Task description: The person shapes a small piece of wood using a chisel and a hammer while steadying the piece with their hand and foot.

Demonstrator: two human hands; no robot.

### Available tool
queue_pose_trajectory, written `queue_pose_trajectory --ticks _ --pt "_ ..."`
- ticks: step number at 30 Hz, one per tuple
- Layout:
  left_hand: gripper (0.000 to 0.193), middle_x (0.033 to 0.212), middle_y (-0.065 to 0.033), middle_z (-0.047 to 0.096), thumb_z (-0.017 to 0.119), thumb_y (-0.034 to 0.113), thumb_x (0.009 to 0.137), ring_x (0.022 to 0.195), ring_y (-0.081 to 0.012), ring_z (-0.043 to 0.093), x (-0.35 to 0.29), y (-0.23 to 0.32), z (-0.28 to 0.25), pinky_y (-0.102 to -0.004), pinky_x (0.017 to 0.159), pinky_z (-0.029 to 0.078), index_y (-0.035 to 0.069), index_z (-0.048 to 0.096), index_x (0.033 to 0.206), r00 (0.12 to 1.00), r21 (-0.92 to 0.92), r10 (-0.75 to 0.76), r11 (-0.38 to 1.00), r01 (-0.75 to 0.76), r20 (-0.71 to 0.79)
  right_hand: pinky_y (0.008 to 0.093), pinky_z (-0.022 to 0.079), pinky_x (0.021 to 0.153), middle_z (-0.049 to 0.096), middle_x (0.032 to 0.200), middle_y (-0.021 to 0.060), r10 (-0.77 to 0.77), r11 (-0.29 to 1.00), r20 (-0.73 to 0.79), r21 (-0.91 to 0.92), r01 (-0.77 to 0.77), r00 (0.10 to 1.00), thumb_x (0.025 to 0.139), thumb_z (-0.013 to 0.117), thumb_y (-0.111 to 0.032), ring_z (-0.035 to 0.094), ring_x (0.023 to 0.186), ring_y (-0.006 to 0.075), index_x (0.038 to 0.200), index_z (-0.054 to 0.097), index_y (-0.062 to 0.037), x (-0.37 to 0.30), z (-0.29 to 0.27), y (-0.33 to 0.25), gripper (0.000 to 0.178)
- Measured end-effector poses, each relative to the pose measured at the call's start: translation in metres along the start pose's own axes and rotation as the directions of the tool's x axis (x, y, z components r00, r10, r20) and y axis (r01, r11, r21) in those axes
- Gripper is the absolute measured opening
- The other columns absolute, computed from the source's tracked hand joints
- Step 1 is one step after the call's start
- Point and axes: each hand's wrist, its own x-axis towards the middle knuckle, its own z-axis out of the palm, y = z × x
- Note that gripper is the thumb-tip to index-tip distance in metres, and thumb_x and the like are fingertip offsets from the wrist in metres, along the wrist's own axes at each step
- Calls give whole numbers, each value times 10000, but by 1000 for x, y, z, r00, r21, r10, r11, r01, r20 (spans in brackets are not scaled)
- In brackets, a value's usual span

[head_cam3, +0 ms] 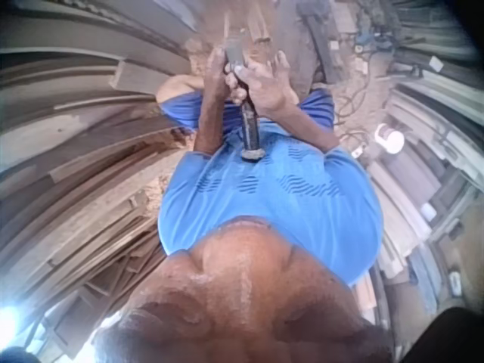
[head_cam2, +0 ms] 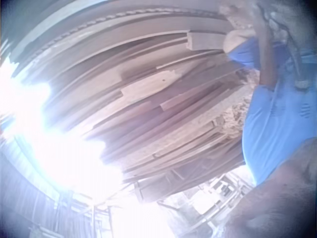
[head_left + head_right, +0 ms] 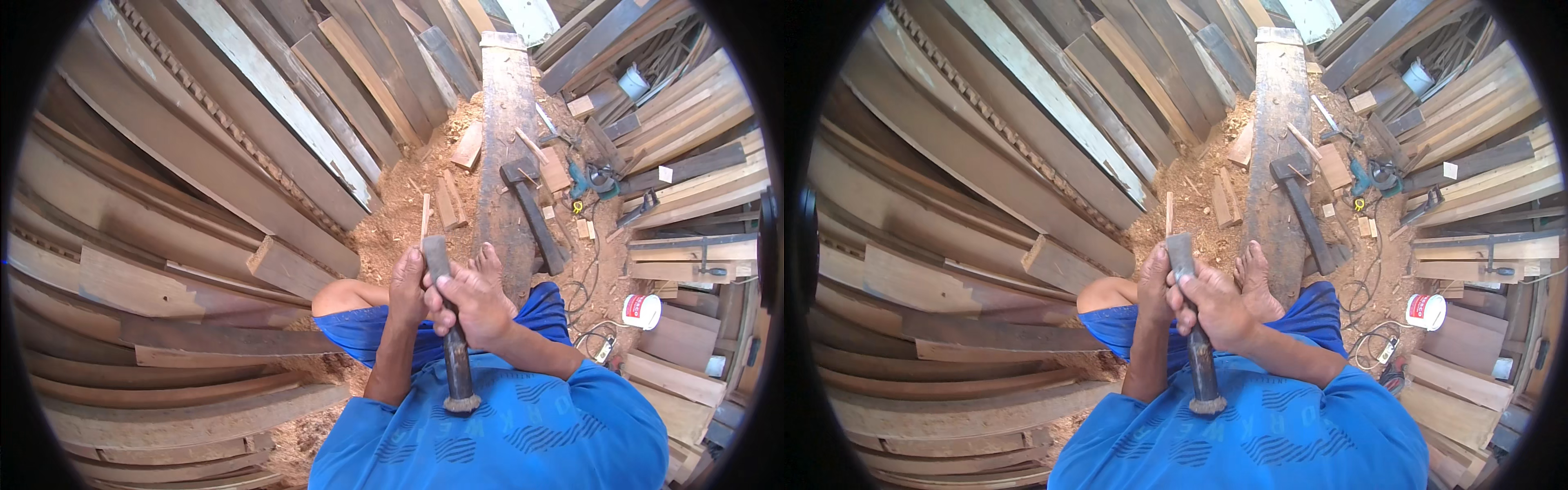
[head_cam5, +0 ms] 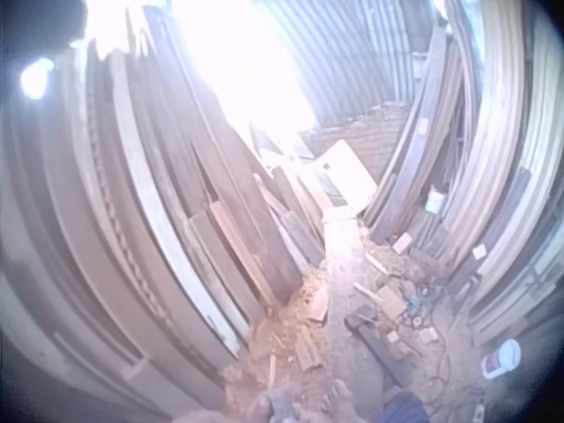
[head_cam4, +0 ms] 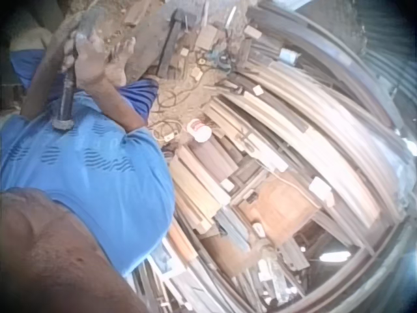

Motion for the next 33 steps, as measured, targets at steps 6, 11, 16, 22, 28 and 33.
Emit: queue_pose_trajectory --ticks 6,11,16,22,28,33 --pt "309 734 28 520 373 283 1049 608 -44 466 -6 -6 -23 -217 554 403 43 566 1029 995 291 96 953 -84 -28 267 445 496 458 705 -2 144 989 71 18 -145 987 1012 416 -208 403 497 69 1034 478 -82 -16 11 12 142" --pt "343 758 8 530 361 291 1049 661 -62 482 -24 14 -10 -238 588 411 24 574 1023 991 503 126 854 -135 53 261 424 475 436 676 -5 120 991 66 -73 -115 991 1017 404 -212 394 483 66 1042 463 -81 -27 11 13 145" --pt "362 777 -1 534 349 300 1052 713 -60 488 -34 15 2 -237 617 418 19 577 1049 994 449 106 886 -111 36 246 433 454 455 672 4 73 994 60 -88 -68 996 1008 400 -196 407 485 67 1017 476 -48 -33 14 9 167" --pt "360 790 1 530 340 288 1055 693 -68 465 -38 5 5 -257 604 408 20 574 995 997 279 76 957 -78 20 249 419 456 440 667 1 40 993 59 -113 -33 997 1017 396 -204 396 482 70 1039 460 -56 -38 14 4 163" --pt "380 605 53 379 401 376 1026 541 -66 356 -120 -59 -18 -221 511 306 82 490 803 980 306 -192 931 197 -47 258 436 475 467 695 6 -364 892 -67 -312 327 929 1013 404 -182 416 504 70 1063 469 -30 -57 0 -35 173" --pt "312 613 39 419 395 333 1034 526 -54 368 -46 -21 -8 -213 494 299 54 520 971 998 94 55 994 -54 -7 284 517 583 559 813 40 -164 986 -133 -27 162 978 1012 404 -157 524 588 86 1190 495 -13 -17 -21 -19 246"
